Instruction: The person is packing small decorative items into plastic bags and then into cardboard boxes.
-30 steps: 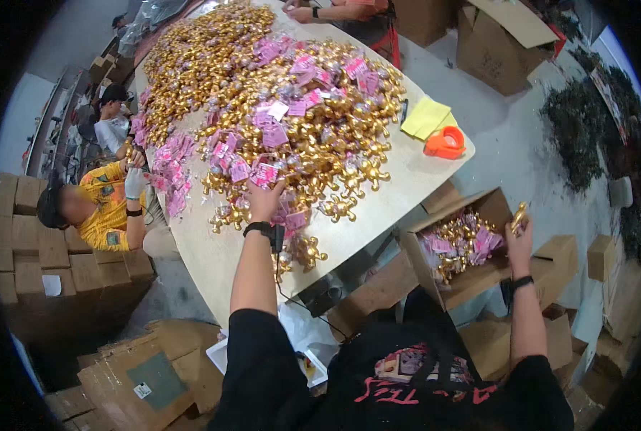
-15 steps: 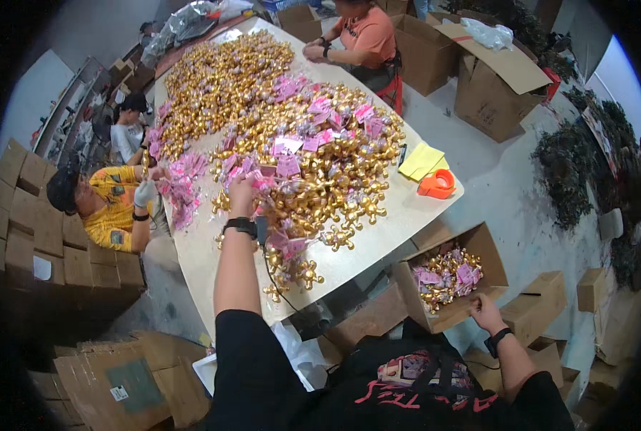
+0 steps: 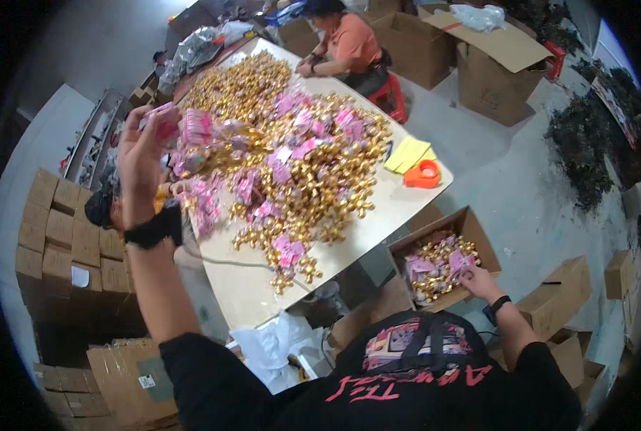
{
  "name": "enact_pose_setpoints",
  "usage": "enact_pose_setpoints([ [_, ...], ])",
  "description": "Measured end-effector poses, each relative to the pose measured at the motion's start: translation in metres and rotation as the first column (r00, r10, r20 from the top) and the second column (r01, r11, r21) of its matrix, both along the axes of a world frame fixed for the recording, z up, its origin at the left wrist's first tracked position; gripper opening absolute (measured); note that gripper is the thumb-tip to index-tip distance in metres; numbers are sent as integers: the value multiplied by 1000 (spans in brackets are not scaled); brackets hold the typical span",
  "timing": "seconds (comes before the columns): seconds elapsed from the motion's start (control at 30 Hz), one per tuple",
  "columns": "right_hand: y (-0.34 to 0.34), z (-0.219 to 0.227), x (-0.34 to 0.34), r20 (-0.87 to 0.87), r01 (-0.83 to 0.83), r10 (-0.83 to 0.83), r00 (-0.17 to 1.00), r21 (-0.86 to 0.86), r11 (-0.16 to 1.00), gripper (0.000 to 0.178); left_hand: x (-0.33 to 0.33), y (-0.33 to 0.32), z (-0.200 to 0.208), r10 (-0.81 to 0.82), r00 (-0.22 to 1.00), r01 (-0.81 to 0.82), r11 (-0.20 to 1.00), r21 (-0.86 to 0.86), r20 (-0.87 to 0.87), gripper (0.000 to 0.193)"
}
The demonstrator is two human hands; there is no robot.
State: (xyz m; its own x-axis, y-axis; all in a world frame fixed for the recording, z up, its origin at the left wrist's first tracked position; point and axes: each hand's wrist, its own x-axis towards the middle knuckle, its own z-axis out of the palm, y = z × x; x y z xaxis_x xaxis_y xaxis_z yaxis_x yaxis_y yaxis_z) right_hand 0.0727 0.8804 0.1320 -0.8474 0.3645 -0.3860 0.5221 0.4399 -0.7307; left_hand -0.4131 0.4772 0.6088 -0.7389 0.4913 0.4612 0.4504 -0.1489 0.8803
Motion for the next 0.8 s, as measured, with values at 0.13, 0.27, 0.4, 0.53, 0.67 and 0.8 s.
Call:
enact_pose_setpoints([
  [0.13, 22, 12, -10, -159, 155, -129, 979, 167, 974, 38, 87, 47, 38, -87, 990, 81, 995, -63, -108, 21],
  [0.27, 65, 2, 2, -200, 351, -293, 935, 410, 842, 59, 134, 102, -17, -148, 989, 148, 989, -12, -15, 24],
  [0.4, 92, 10, -3, 1, 235, -243, 970, 252, 939, 57, 173, 158, -138, -17, 971, 74, 970, -232, 238, 21],
  [0.53, 95, 3, 39, 57, 142, -156, 986, 196, 970, 62, 244, 183, -318, -58, 734, 399, 843, -361, 676, 15],
  [0.67, 107, -7, 50, 20, 144, -150, 989, 178, 973, 69, 328, 185, -437, -71, 892, 443, 341, -829, 447, 25],
  [0.8, 110, 3, 46, 40, 153, -173, 984, 305, 940, 71, 357, 277, -397, -279, 831, 433, -219, -874, 482, 55],
])
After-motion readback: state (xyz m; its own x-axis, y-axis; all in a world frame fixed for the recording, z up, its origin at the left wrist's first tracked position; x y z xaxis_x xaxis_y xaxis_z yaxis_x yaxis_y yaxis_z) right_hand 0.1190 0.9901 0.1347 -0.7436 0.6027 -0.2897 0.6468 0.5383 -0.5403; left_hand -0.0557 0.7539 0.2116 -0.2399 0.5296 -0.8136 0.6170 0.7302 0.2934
